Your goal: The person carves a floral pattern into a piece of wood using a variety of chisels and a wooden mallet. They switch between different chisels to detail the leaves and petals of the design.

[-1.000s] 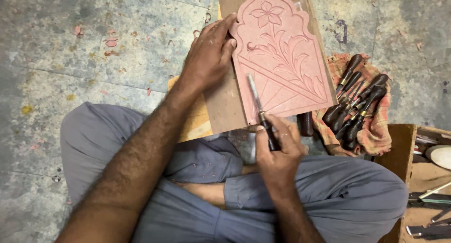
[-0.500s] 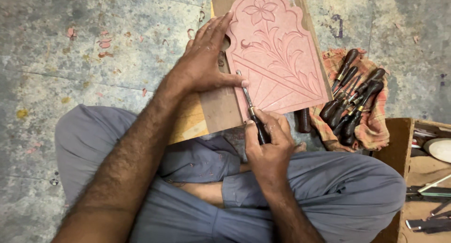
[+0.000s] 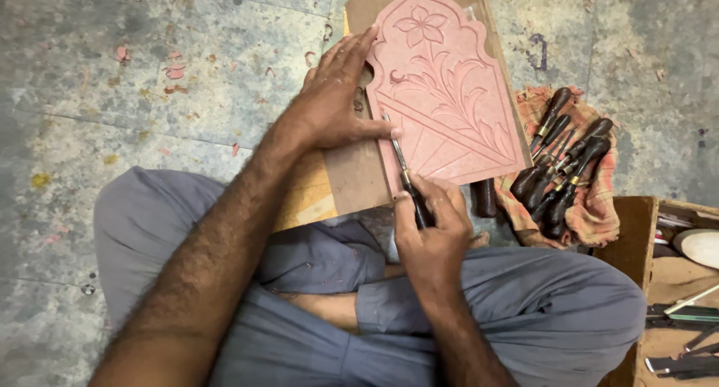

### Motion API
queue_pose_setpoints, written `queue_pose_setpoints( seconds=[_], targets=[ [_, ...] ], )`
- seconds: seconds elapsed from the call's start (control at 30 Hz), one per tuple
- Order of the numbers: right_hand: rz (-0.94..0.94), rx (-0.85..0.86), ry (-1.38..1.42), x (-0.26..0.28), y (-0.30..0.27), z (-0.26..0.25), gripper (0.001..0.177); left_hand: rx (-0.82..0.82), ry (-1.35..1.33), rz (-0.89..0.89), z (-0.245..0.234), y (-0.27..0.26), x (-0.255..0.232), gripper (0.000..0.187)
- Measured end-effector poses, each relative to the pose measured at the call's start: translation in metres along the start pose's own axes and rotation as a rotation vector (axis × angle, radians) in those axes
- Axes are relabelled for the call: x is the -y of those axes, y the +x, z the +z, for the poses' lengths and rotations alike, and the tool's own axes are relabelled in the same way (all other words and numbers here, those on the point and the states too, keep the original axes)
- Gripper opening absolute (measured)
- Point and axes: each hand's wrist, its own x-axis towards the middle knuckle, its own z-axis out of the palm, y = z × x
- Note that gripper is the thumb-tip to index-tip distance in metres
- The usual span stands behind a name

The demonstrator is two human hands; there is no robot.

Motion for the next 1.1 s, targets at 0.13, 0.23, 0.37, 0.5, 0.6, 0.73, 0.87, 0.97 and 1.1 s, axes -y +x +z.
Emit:
queue_pose_setpoints(
  seconds=[0.13, 0.23, 0.37, 0.5, 0.6, 0.73, 0.87, 0.97, 1.1],
  targets=[
    [-0.049, -0.006, -0.010, 0.001, -0.002, -0.002, 0.025, 0.024, 0.030, -0.006, -0.002, 0.001, -0.005, 0.146],
    [-0.013, 0.004, -0.029, -0.002, 0.004, 0.001, 0.026, 0.038, 0.022, -0.047, 0.000, 0.003, 0.000, 0.142],
    [0.001, 0.001, -0.011, -0.002, 0.011, 0.008, 0.025, 0.010, -0.008, -0.006, -0.001, 0.002, 0.000, 0.136],
    [-0.035, -0.013, -0.026, -0.001, 0.004, 0.002, 0.027, 0.022, -0.023, -0.005, -0.002, 0.002, 0.002, 0.134],
    [-0.043, -0.025, -0.040, -0.001, -0.006, -0.003, 0.029, -0.098, -0.053, -0.033, 0.013, 0.004, 0.009, 0.102],
    [-0.048, -0.009, -0.036, -0.001, -0.009, -0.004, 0.027, -0.231, -0.070, -0.035, 0.029, 0.011, 0.020, 0.067],
    [0.033, 0.022, -0.078, 0.002, -0.008, 0.001, 0.028, -0.090, -0.104, 0.016, 0.012, 0.007, 0.018, 0.105],
    [-0.085, -0.002, -0.077, 0.005, -0.010, 0.001, 0.027, 0.068, -0.046, -0.041, 0.000, 0.003, 0.003, 0.147],
    [-0.131, -0.034, -0.145, 0.009, -0.015, 0.002, 0.028, 0.044, 0.018, 0.000, 0.001, 0.004, 0.001, 0.158]
  ],
)
